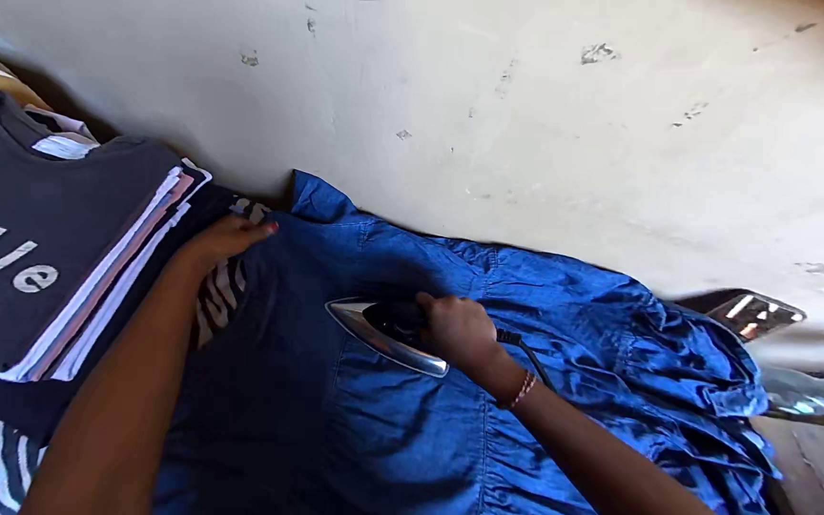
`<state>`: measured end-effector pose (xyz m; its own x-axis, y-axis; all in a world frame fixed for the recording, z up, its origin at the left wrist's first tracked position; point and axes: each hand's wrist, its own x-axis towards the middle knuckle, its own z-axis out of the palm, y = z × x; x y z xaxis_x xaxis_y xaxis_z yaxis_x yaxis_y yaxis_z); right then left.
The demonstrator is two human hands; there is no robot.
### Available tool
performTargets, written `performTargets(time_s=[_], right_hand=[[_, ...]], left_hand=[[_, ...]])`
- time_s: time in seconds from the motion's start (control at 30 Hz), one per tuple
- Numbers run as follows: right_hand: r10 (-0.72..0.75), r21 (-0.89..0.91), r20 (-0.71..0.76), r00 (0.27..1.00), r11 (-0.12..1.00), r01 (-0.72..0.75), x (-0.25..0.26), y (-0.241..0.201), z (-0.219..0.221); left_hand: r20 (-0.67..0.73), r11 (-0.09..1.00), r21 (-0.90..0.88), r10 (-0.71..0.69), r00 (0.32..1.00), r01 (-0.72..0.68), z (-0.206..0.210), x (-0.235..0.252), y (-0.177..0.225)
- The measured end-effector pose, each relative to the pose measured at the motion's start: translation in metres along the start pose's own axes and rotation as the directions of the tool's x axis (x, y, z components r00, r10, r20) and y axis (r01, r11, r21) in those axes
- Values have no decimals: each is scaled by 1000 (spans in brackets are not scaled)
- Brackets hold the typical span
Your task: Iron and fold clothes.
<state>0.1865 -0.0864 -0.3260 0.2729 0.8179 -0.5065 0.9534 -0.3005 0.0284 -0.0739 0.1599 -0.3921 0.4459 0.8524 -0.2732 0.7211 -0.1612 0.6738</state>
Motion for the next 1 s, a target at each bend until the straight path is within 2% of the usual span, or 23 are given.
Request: performTargets(time_s=[0.03, 0.1, 0.17, 0.23, 0.33, 0.4, 0.5, 0.57, 0.63, 0.7, 0.73, 0.87, 1.0], right_hand=[[-4, 5, -1, 1000, 1000, 4, 2, -7, -2], [-9, 30, -7, 1000, 1000, 9, 6, -27, -5], [12, 58, -28, 1000, 998, -11, 14, -53, -6], [30, 118, -88, 996, 993, -19, 24, -78, -7], [21, 227, -216, 976, 974, 29, 35, -108, -7], [0, 292, -273, 962, 953, 83, 44, -125, -12], [12, 248, -224, 975, 968, 45, 68, -152, -37], [-41, 230, -203, 978, 969, 89, 66, -152, -36], [-167, 191, -213, 963, 959, 209, 42, -139, -16], [-194, 61, -85, 977, 978, 200, 21, -134, -12], [-170, 25, -71, 983, 985, 173, 20, -133, -13], [-46, 94, -246, 968, 993, 71, 57, -148, -22], [-171, -16, -248, 954, 985, 172, 79, -151, -35]], left_hand=[[46, 998, 54, 18, 999, -20, -4, -6, 0], [8, 964, 256, 70, 998, -70, 4, -12, -1], [-94, 888, 460, 71, 993, -20, 23, -11, 0], [-231, 862, 505, 99, 968, 33, 35, -22, 8], [-372, 899, 428, 263, 890, -87, 58, -88, 7], [-348, 911, 398, 257, 902, -106, 93, -152, -20], [-413, 898, 439, 187, 891, 14, 138, -220, -85], [-481, 908, 411, 137, 866, 85, 146, -244, -101], [-566, 934, 350, 154, 810, 68, 147, -252, -108], [-667, 965, 263, 172, 725, 13, 148, -245, -112], [-702, 978, 208, 154, 695, -7, 150, -245, -112], [-748, 1000, 11, 7, 664, 2, 146, -253, -103], [-783, 1000, -30, -20, 622, -5, 146, -253, -104]])
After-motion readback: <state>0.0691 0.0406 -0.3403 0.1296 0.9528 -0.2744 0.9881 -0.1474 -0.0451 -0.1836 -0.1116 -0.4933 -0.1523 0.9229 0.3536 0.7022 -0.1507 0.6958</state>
